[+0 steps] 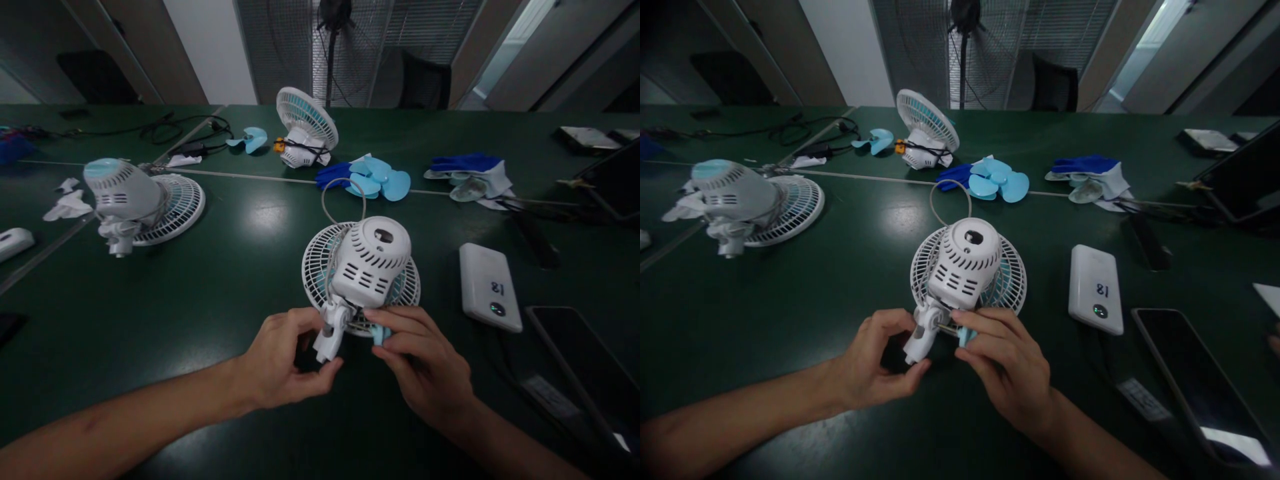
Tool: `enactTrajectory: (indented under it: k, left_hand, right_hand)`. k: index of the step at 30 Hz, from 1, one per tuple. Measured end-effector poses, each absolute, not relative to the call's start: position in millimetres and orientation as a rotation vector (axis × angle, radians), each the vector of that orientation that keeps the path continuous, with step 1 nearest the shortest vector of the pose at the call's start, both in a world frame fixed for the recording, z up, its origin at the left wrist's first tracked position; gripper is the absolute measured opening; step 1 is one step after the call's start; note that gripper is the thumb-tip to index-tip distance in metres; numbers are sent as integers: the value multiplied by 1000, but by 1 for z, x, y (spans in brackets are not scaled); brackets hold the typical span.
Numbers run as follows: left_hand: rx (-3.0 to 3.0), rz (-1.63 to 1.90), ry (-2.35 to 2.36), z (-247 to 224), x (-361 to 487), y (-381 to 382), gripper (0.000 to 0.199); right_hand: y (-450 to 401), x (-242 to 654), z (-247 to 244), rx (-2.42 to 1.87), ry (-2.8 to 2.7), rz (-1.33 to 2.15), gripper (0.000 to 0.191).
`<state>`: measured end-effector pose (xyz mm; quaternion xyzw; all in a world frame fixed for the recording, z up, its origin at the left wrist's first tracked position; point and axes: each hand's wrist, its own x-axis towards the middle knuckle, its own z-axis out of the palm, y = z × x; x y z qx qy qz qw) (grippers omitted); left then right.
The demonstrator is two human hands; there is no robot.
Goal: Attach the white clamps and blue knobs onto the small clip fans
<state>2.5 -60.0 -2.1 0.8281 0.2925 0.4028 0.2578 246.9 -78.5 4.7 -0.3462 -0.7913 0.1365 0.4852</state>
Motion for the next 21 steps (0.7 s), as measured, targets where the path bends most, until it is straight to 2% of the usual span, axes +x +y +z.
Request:
enactTrajectory:
  k: [3,6,17,21]
  left_hand:
    - [2091,1049,782,-3,4,-60,63]
    - [1988,959,776,-2,4,-60,69]
    - [2064,932,721,-5,1,-58,71]
    - [2095,951,726,-4,1,-57,70]
  right_hand:
    - [-79,247,6,-863,-1922,298,21]
    - [-79,247,5,-846,-1936,294,21]
    - [-84,243,13,-880,-1887,99,20]
    - [-85,241,15,-912,-1860,130,22]
